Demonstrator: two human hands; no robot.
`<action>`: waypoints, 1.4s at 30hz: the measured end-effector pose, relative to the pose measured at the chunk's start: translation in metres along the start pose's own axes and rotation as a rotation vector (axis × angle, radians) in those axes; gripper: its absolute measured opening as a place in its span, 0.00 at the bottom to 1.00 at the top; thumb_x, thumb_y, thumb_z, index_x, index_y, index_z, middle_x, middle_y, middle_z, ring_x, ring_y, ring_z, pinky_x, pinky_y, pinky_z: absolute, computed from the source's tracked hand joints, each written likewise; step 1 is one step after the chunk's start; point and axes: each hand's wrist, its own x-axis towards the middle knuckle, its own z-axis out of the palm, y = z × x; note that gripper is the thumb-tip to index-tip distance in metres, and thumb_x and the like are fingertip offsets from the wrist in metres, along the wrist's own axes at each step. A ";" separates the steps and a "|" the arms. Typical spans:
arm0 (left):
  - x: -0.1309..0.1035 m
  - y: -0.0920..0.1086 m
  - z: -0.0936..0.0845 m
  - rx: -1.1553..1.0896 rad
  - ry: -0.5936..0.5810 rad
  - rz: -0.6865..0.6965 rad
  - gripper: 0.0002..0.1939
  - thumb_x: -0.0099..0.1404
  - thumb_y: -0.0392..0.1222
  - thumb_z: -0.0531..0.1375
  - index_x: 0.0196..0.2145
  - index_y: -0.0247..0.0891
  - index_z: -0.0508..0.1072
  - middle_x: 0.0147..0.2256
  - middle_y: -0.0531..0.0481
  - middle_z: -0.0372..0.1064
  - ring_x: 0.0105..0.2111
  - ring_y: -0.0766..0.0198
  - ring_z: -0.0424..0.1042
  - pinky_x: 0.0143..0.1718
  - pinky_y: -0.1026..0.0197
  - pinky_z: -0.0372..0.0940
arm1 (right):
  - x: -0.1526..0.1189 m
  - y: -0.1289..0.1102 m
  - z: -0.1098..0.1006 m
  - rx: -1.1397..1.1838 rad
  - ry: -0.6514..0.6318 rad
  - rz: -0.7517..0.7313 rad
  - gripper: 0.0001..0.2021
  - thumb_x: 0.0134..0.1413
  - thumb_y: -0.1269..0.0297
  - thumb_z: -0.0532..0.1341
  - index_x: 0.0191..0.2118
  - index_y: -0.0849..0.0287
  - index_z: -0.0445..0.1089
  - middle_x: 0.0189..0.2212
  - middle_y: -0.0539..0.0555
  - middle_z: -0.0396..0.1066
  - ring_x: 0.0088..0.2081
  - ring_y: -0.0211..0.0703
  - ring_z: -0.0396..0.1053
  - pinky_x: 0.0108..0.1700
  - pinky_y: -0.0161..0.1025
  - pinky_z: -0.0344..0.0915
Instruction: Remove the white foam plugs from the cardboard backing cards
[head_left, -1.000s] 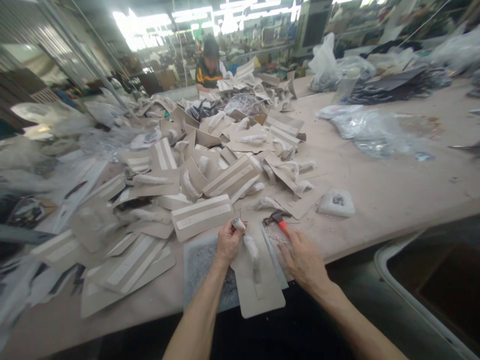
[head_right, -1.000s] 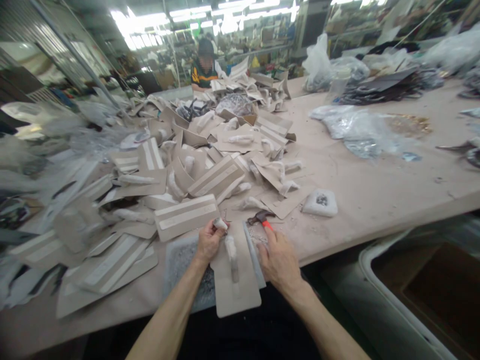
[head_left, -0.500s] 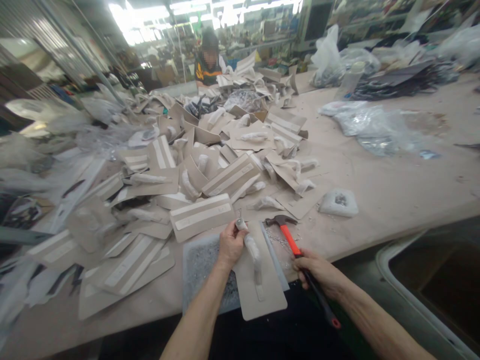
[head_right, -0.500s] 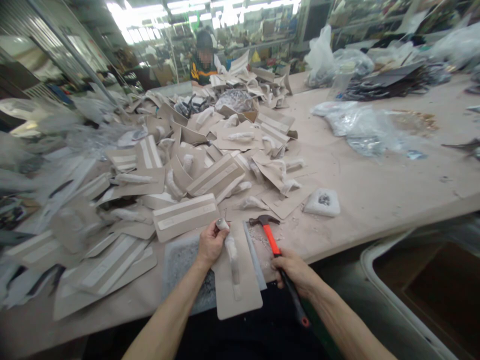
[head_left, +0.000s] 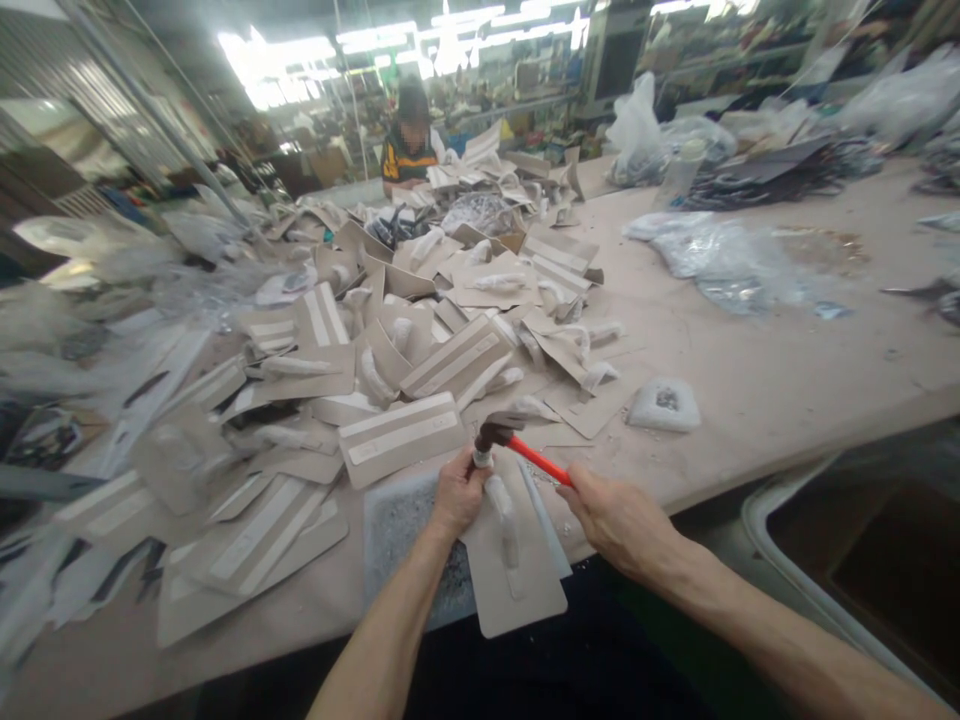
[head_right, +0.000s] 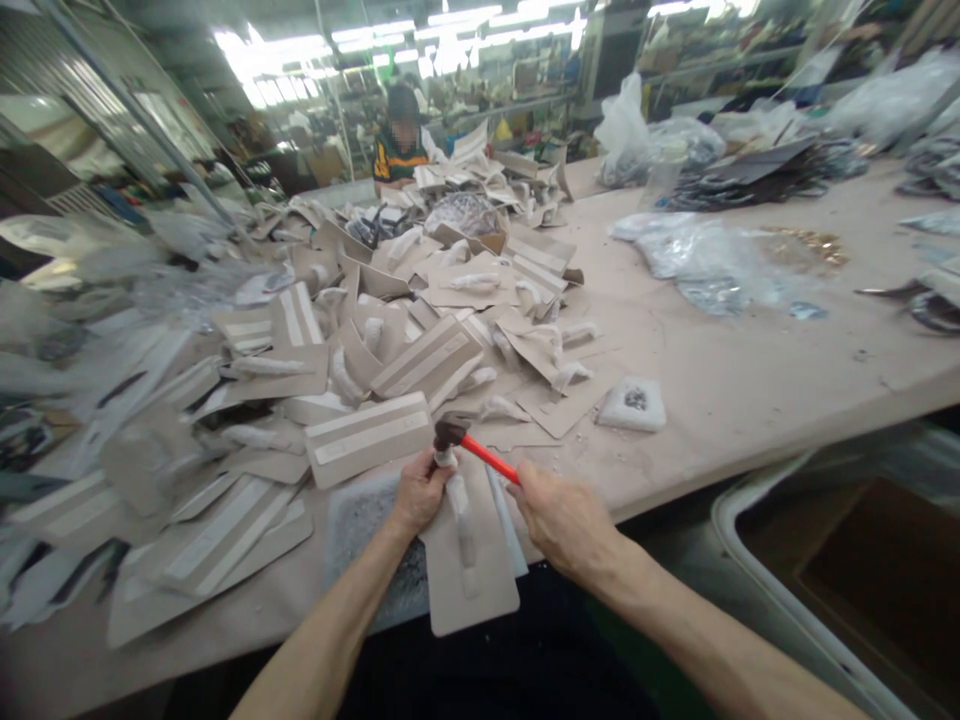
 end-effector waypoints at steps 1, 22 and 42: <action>0.000 0.000 0.000 0.002 0.001 -0.004 0.09 0.61 0.41 0.61 0.38 0.40 0.79 0.32 0.51 0.75 0.33 0.60 0.71 0.38 0.61 0.64 | 0.003 -0.001 -0.006 -0.050 -0.015 -0.023 0.13 0.68 0.57 0.49 0.35 0.57 0.63 0.20 0.49 0.62 0.19 0.37 0.53 0.25 0.38 0.40; -0.001 0.001 0.001 -0.004 -0.011 0.057 0.07 0.61 0.41 0.60 0.34 0.41 0.78 0.30 0.51 0.74 0.33 0.59 0.71 0.38 0.61 0.65 | -0.004 0.042 0.016 -0.011 -0.137 0.211 0.12 0.71 0.59 0.49 0.38 0.58 0.64 0.26 0.53 0.70 0.28 0.43 0.67 0.30 0.37 0.50; 0.022 0.009 -0.019 -0.498 0.464 -0.171 0.20 0.51 0.51 0.71 0.36 0.34 0.76 0.34 0.47 0.78 0.34 0.62 0.76 0.40 0.60 0.71 | 0.031 -0.066 0.039 -0.502 0.001 -0.753 0.10 0.63 0.75 0.53 0.40 0.62 0.71 0.41 0.59 0.69 0.39 0.49 0.68 0.44 0.47 0.66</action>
